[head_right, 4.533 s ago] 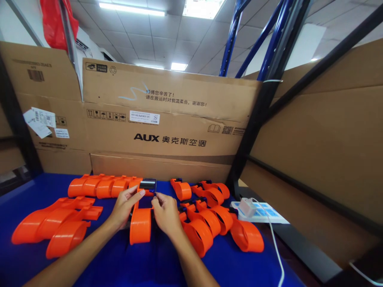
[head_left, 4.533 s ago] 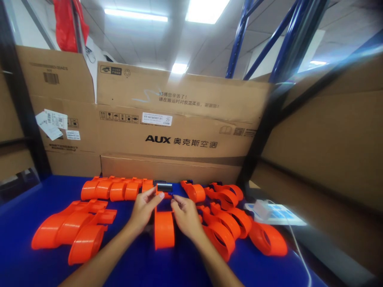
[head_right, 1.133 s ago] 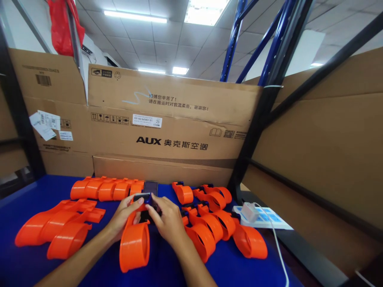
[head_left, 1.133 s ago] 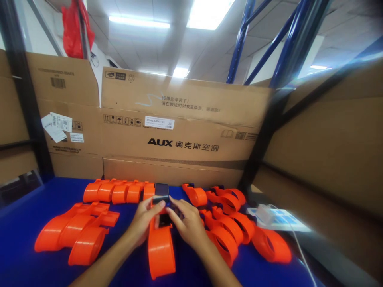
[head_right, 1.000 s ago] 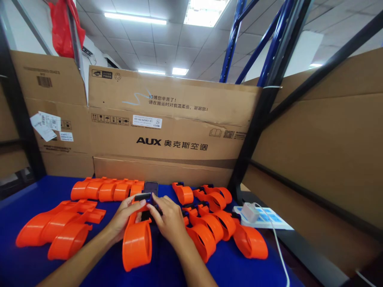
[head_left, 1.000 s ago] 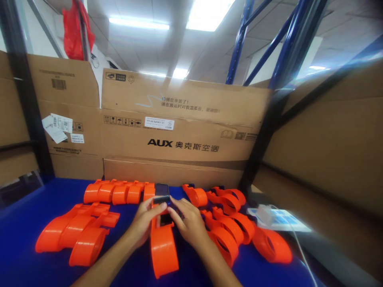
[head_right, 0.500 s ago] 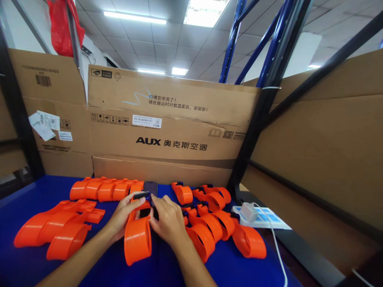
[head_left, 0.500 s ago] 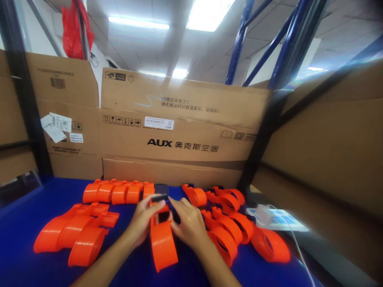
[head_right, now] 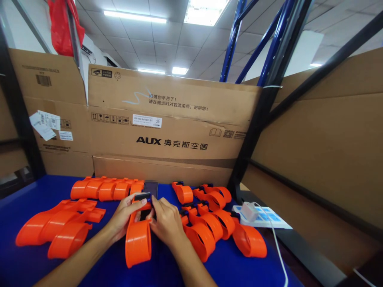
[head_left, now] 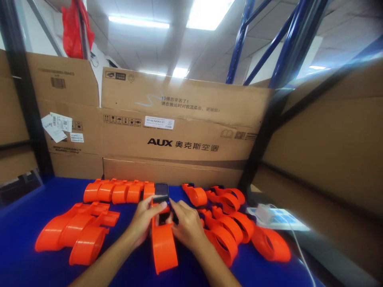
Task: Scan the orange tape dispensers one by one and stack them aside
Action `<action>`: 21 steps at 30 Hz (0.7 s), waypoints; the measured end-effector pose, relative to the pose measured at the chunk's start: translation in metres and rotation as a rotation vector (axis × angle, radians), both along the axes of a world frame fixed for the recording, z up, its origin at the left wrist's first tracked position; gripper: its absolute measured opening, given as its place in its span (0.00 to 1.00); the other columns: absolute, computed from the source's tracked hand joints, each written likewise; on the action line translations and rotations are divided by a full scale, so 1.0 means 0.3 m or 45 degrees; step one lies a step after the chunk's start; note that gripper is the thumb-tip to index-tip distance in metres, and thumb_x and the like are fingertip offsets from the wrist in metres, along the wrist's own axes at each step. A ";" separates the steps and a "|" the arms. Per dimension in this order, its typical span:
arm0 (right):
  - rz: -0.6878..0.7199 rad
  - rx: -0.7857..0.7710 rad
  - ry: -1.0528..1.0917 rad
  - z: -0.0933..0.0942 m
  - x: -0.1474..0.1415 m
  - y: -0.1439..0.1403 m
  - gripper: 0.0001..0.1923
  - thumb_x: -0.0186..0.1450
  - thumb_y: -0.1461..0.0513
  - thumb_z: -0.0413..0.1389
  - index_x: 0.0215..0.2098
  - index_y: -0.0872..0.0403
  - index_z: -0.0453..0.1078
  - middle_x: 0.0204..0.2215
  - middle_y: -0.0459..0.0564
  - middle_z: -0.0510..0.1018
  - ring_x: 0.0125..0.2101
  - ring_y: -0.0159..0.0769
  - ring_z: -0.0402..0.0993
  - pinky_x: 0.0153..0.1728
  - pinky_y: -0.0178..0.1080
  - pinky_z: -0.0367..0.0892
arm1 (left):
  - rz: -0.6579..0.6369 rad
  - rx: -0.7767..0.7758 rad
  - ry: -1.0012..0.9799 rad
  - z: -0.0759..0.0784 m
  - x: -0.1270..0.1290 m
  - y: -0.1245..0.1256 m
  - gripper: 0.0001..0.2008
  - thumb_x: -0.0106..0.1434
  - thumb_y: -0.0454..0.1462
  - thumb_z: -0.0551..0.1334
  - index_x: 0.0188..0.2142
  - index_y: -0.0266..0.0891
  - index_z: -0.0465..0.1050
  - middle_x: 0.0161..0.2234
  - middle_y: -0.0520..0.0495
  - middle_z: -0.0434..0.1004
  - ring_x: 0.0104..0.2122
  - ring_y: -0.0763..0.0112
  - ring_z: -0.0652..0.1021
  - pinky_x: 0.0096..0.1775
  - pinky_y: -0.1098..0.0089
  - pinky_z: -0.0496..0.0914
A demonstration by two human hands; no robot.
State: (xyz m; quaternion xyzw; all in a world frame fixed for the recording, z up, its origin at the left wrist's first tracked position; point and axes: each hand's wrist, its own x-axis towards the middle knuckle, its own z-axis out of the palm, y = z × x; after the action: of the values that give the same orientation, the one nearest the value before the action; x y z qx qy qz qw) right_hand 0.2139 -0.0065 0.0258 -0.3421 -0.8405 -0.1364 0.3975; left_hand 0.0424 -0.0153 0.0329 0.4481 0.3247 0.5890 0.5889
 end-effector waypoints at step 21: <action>0.198 -0.160 0.184 0.048 0.017 -0.006 0.09 0.66 0.63 0.55 0.45 0.54 0.70 0.28 0.50 0.75 0.29 0.38 0.70 0.28 0.36 0.64 | 0.018 0.198 0.289 -0.031 -0.015 0.009 0.19 0.61 0.49 0.65 0.42 0.36 0.75 0.14 0.57 0.68 0.11 0.78 0.64 0.18 0.76 0.57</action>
State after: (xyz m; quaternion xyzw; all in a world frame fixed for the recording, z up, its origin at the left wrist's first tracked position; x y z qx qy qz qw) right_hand 0.2190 -0.0083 0.0402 -0.3091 -0.8405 -0.0273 0.4441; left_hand 0.0379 -0.0125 0.0238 0.5539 0.3455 0.5621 0.5077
